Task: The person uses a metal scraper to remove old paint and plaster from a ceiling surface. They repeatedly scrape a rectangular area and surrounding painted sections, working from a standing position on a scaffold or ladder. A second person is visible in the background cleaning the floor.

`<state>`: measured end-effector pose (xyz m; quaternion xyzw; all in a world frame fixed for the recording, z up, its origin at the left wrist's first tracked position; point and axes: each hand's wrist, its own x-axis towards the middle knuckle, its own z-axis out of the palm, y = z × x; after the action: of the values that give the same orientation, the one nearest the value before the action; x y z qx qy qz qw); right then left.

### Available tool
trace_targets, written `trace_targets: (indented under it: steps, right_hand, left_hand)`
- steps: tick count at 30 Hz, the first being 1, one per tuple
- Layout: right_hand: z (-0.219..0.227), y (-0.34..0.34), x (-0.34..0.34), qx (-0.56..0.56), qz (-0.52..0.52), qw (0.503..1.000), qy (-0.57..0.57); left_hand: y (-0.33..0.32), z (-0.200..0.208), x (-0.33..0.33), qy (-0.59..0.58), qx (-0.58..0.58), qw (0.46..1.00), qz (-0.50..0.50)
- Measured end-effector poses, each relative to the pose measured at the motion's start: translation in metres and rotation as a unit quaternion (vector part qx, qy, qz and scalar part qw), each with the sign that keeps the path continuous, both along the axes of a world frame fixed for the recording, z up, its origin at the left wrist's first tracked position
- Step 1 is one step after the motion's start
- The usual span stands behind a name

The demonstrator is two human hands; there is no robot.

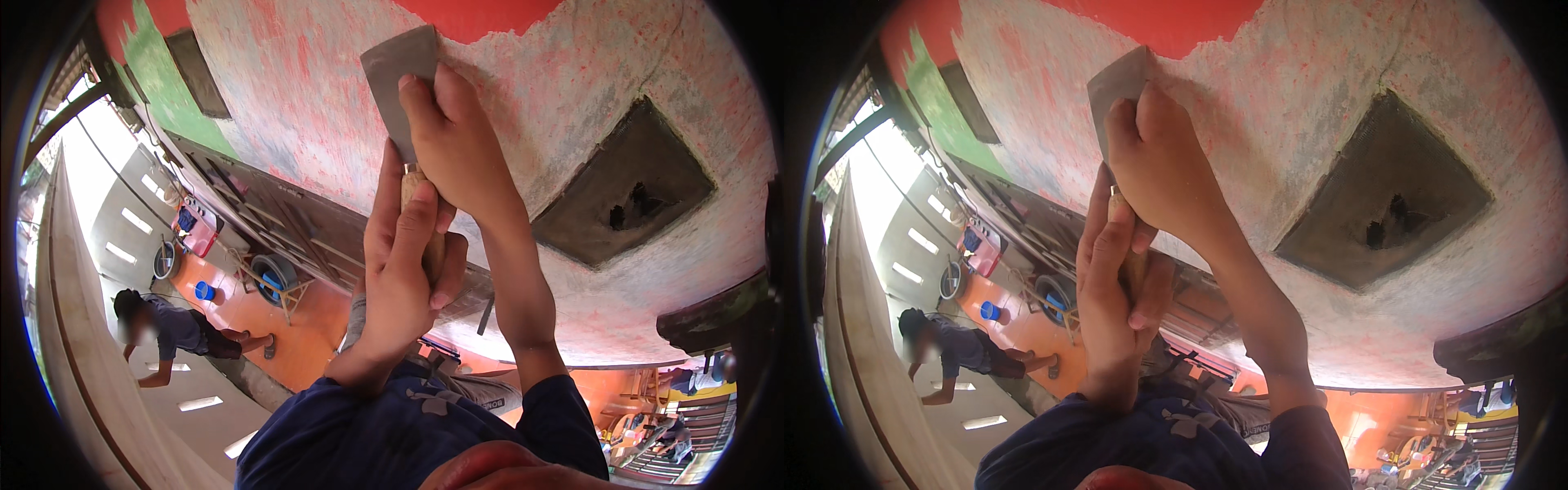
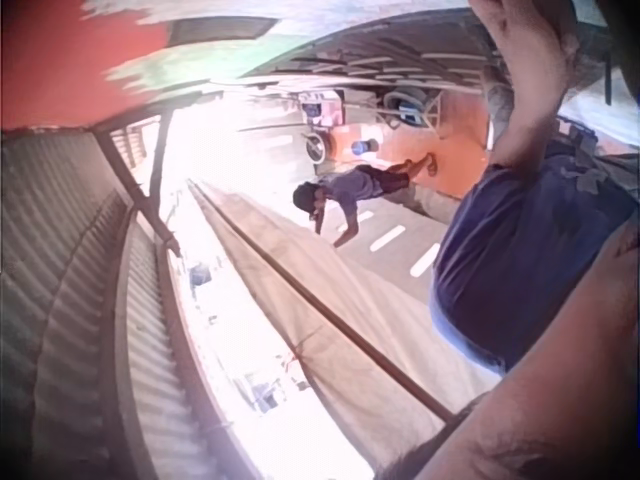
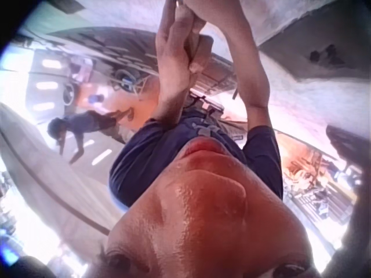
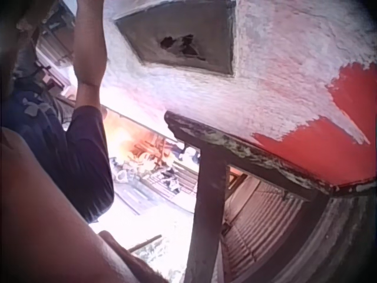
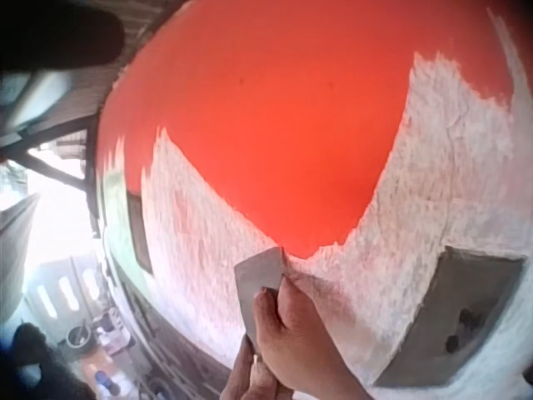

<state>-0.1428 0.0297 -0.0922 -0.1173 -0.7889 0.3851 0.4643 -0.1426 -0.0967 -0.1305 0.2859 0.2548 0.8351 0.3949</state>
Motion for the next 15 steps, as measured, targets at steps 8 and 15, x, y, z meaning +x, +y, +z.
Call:
trace_targets:
  steps: [8,15]
  right_hand:
    - [0.02,-0.002,-0.017,-0.003,0.002,1.0,-0.019]
    - [0.025,-0.009,-0.025,-0.024,-0.022,0.998,-0.05]
  left_hand:
    - [0.008,0.015,-0.008,0.014,0.017,0.999,0.049]
    - [-0.003,0.022,-0.018,0.004,-0.001,1.0,0.015]
